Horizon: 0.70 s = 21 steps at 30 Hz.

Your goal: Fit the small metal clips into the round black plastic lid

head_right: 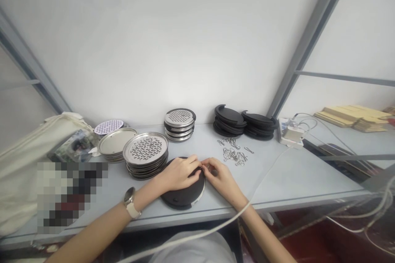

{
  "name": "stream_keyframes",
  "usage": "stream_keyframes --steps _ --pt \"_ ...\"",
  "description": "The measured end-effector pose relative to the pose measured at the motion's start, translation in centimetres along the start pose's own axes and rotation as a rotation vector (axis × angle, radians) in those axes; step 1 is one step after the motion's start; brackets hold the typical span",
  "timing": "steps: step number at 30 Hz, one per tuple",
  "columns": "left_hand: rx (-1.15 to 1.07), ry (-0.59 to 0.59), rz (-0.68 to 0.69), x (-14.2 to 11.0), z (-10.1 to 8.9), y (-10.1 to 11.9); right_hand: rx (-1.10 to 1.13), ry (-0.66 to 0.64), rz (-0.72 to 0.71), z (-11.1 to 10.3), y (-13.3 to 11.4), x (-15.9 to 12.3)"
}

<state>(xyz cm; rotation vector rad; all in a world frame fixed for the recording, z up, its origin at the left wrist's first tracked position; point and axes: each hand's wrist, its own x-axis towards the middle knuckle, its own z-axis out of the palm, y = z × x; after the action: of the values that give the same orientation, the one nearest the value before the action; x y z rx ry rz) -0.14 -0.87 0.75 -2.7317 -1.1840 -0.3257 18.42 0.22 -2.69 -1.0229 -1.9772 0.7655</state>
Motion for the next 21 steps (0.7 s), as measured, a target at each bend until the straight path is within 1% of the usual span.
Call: stream_keyframes --steps 10,21 --pt "0.0 0.019 0.006 -0.04 0.11 -0.02 -0.016 -0.012 -0.011 0.03 0.11 0.03" --pt "0.007 -0.002 0.001 0.02 -0.2 0.03 0.021 -0.048 -0.026 0.04 0.12 0.2"
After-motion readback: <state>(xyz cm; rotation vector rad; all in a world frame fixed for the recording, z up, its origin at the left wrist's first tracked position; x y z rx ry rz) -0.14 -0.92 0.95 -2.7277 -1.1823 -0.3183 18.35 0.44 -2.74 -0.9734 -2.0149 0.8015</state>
